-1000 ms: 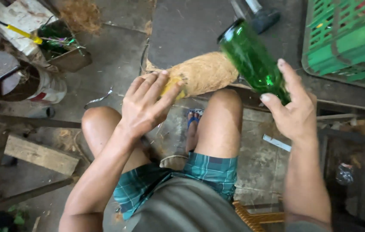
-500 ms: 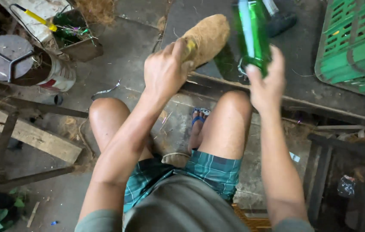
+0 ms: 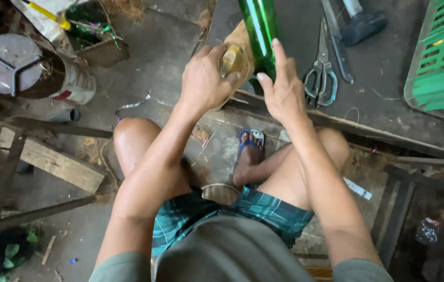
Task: The person sprays a coconut husk with a spray gun, then uses a hair dryer to dry it. They then sit and repeatedly rub the husk with a green glass bottle to remove loose fibers.
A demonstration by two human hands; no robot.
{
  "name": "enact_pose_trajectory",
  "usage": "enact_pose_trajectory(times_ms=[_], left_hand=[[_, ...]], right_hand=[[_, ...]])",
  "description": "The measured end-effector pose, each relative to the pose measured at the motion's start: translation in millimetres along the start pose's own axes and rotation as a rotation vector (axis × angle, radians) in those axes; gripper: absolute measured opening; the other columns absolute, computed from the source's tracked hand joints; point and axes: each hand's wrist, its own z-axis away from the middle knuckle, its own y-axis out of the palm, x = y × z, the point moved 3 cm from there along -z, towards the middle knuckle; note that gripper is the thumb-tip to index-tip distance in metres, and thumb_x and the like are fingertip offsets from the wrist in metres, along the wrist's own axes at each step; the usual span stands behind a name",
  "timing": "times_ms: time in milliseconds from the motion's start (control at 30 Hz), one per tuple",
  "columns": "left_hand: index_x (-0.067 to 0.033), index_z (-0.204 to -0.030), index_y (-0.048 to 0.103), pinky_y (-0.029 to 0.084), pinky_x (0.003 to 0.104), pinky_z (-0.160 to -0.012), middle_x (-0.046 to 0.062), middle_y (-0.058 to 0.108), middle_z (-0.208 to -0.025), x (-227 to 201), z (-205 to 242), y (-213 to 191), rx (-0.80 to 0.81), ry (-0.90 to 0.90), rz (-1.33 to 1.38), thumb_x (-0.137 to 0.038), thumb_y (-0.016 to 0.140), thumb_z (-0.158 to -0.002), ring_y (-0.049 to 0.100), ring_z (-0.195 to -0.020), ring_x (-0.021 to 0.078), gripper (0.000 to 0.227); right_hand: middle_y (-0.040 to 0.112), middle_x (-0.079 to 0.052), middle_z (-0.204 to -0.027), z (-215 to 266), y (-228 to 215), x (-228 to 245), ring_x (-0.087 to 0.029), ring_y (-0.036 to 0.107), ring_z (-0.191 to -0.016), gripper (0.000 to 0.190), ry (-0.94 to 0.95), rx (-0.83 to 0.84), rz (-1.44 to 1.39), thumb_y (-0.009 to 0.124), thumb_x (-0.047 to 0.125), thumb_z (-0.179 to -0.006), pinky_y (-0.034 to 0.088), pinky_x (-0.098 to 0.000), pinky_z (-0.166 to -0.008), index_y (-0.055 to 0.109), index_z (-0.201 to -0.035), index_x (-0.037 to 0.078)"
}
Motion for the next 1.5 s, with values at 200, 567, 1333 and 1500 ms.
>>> enact_pose_trajectory(times_ms=[200, 567, 1333, 1500], left_hand=[[-0.0092, -0.153, 0.022, 0.046, 0.055, -0.099, 0.025, 0.045, -0.147, 6, 5, -2, 0.161, -0.224, 0.177, -0.029, 0.068, -0.074, 0.051, -0.127, 0.0439, 0.094], [0.0002, -0.147, 0.039, 0.046, 0.056, -0.102, 0.032, 0.058, -0.130, -29, 75, 7, -0.056, -0.274, 1.055, -0.019, 0.074, -0.080, 0.057, -0.123, 0.0414, 0.078], [-0.0037, -0.131, 0.059, 0.052, 0.040, -0.107, 0.012, 0.064, -0.130, -97, 59, 13, -0.297, 0.288, 1.438, -0.060, 0.057, -0.100, 0.062, -0.121, 0.0214, 0.065], [-0.0011, -0.139, 0.054, 0.049, 0.040, -0.114, 0.013, 0.059, -0.142, -78, 44, 8, -0.375, 0.358, 1.566, -0.052, 0.050, -0.107, 0.059, -0.129, 0.0228, 0.060]], right_hand=[[0.027, -0.013, -0.165, 4, -32, -38, -0.031, 0.030, -0.153, 0.079, 0.000, -0.117, -0.260, 0.054, 0.054, -0.101, 0.031, -0.0418, -0.122, 0.020, -0.157, 0.011], [0.058, -0.004, -0.099, 53, -11, -53, -0.010, 0.062, -0.076, 0.044, 0.214, -0.335, -1.205, 0.063, 0.018, -0.097, 0.059, -0.0253, -0.067, 0.046, -0.138, 0.019], [0.050, -0.013, -0.145, 84, -79, 43, -0.027, 0.052, -0.132, 0.069, -0.147, -0.302, -1.211, 0.069, 0.018, -0.094, 0.042, -0.0388, -0.117, 0.033, -0.151, 0.007], [0.054, -0.012, -0.127, 82, -75, 30, -0.020, 0.054, -0.113, 0.061, -0.135, -0.413, -0.980, 0.070, 0.019, -0.094, 0.045, -0.0310, -0.101, 0.037, -0.142, 0.004]])
